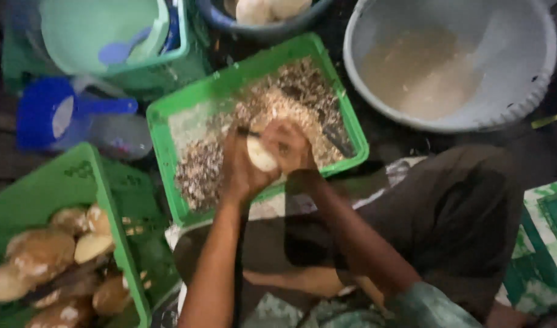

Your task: Peeling root vegetables with a knife and sorting them into different plastic baskets.

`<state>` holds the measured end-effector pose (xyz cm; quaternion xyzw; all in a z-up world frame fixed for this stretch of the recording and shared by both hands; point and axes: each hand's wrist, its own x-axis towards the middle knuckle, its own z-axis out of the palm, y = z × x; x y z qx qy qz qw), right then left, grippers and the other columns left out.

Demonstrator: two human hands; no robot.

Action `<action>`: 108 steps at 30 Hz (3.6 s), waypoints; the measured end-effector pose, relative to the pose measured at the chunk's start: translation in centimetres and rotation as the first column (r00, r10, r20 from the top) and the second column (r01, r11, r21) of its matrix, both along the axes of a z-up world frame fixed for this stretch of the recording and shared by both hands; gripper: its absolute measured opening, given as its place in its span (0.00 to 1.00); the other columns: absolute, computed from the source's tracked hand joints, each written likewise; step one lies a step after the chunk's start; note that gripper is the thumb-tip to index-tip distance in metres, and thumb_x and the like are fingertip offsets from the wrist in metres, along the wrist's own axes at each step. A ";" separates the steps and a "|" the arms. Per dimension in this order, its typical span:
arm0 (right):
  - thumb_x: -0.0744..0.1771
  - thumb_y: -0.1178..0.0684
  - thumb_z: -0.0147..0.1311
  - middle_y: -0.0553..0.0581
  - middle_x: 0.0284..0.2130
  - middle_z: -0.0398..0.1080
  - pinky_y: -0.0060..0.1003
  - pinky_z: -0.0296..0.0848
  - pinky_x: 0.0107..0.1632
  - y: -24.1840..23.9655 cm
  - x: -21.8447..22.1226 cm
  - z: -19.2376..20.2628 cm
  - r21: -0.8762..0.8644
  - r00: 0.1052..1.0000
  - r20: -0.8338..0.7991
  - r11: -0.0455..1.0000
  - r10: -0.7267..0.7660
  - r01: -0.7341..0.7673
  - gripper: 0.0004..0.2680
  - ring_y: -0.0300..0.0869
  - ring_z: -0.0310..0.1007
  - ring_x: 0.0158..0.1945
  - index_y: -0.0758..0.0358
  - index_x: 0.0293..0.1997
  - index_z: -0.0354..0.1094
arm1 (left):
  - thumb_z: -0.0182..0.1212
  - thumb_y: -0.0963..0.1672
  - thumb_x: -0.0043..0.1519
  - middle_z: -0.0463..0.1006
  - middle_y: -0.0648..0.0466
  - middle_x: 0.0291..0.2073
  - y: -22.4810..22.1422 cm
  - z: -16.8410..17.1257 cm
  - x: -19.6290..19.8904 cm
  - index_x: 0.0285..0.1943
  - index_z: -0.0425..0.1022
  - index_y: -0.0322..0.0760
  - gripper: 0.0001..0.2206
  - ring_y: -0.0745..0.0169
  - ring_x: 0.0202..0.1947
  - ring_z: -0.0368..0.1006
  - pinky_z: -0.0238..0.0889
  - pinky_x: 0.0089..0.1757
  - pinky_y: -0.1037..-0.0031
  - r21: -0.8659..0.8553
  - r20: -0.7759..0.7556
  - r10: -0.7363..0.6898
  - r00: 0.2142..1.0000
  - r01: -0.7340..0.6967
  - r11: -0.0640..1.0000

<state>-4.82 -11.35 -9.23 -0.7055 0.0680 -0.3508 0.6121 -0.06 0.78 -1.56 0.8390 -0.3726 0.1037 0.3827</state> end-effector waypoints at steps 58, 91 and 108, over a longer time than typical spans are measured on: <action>0.68 0.50 0.57 0.64 0.39 0.75 0.48 0.74 0.51 0.6 -1.2 -3.2 0.101 0.964 -0.210 0.977 -0.163 0.187 0.08 0.55 0.77 0.45 0.64 0.41 0.78 | 0.82 0.49 0.28 0.75 0.42 0.46 0.0 -3.3 0.2 0.57 0.69 0.41 0.43 0.34 0.51 0.73 0.68 0.49 0.49 0.026 -0.283 0.227 0.932 -0.229 0.973; 0.67 0.52 0.60 0.48 0.21 0.66 0.26 0.67 0.26 -0.7 -1.0 -0.9 0.581 0.967 -0.199 0.775 -0.161 0.249 0.06 0.32 0.66 0.24 0.59 0.31 0.75 | 0.85 0.45 0.28 0.63 0.29 0.63 4.0 -2.3 4.2 0.72 0.58 0.31 0.57 0.26 0.65 0.59 0.53 0.64 0.49 0.164 -0.283 -0.146 0.948 0.197 0.967; 0.66 0.47 0.62 0.68 0.34 0.73 0.53 0.74 0.46 -1.5 3.7 2.2 -0.297 0.995 -0.097 0.953 0.022 -0.050 0.09 0.64 0.75 0.42 0.63 0.40 0.78 | 0.79 0.49 0.35 0.74 0.36 0.44 2.8 -2.6 2.4 0.60 0.67 0.27 0.42 0.29 0.49 0.72 0.66 0.50 0.48 -0.145 -0.078 -0.049 0.996 0.037 0.989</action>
